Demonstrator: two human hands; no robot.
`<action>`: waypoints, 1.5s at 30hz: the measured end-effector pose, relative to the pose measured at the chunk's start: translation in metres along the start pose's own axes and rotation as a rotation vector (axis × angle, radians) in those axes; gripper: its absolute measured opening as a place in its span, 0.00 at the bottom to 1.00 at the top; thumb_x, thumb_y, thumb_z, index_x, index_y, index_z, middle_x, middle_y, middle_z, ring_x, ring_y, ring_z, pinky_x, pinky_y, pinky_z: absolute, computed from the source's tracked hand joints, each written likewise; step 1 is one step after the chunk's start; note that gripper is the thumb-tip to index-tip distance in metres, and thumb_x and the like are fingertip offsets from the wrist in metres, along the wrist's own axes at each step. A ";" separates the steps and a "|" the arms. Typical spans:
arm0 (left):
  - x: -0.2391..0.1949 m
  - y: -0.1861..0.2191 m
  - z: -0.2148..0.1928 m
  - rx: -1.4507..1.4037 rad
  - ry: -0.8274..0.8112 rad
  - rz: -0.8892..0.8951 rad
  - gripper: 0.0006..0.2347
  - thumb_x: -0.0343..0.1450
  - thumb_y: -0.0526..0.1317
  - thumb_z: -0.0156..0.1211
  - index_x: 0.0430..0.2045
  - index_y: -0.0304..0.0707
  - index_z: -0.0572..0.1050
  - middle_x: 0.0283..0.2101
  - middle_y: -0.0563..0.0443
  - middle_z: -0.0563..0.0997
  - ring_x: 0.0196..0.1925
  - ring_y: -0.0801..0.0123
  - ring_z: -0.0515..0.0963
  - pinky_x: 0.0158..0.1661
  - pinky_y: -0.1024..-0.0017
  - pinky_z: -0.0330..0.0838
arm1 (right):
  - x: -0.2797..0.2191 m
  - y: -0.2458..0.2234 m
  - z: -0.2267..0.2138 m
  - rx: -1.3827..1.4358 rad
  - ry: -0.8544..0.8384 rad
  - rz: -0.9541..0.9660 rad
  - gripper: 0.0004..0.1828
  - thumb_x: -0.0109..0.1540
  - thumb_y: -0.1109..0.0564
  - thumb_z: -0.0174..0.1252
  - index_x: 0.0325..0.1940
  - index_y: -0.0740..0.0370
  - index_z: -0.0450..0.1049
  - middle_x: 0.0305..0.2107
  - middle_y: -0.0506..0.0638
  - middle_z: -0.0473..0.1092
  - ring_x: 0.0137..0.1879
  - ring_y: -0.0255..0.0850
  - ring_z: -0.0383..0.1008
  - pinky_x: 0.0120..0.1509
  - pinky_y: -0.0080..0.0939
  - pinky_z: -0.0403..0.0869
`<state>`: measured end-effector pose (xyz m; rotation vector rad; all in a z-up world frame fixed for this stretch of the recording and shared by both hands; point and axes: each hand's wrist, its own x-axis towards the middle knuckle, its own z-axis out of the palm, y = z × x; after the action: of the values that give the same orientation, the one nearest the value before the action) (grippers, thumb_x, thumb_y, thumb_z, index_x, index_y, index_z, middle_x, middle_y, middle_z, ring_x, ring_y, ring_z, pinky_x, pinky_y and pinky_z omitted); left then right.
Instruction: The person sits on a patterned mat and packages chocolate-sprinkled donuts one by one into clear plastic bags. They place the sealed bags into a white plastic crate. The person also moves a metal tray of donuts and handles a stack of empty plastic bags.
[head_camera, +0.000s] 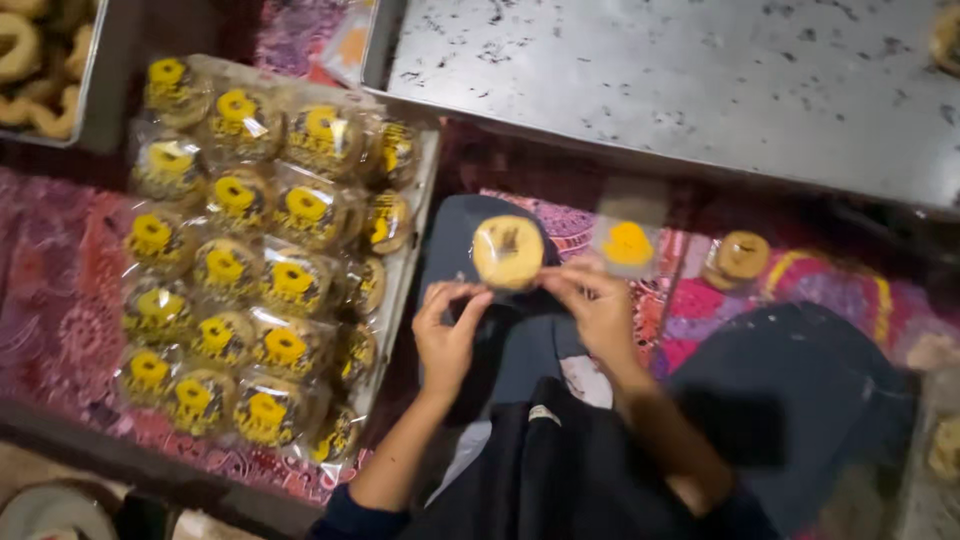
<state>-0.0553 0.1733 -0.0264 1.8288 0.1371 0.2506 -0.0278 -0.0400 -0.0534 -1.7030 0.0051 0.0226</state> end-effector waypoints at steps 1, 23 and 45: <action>-0.003 -0.005 -0.009 0.005 -0.017 -0.086 0.06 0.70 0.34 0.68 0.31 0.28 0.79 0.32 0.53 0.80 0.34 0.75 0.76 0.39 0.78 0.70 | -0.001 0.007 0.015 -0.016 -0.018 0.044 0.08 0.63 0.59 0.63 0.39 0.68 0.82 0.36 0.49 0.78 0.43 0.33 0.77 0.50 0.33 0.74; -0.019 -0.094 0.403 -0.395 -0.606 -0.467 0.14 0.71 0.35 0.58 0.52 0.37 0.75 0.50 0.46 0.81 0.50 0.65 0.80 0.51 0.67 0.76 | 0.003 0.177 -0.246 -0.443 0.670 0.284 0.23 0.63 0.51 0.72 0.54 0.68 0.76 0.43 0.55 0.77 0.48 0.40 0.77 0.53 0.41 0.74; -0.005 0.010 0.157 0.320 -1.189 -0.009 0.19 0.66 0.42 0.67 0.52 0.43 0.77 0.50 0.47 0.84 0.52 0.62 0.84 0.51 0.67 0.76 | -0.201 -0.075 -0.364 0.233 0.627 0.112 0.60 0.49 0.61 0.74 0.81 0.60 0.49 0.66 0.61 0.62 0.73 0.54 0.62 0.75 0.57 0.62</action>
<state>-0.0229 0.0228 -0.0572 2.0046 -0.6752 -0.9169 -0.2234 -0.3929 0.0727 -1.4156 0.5497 -0.4134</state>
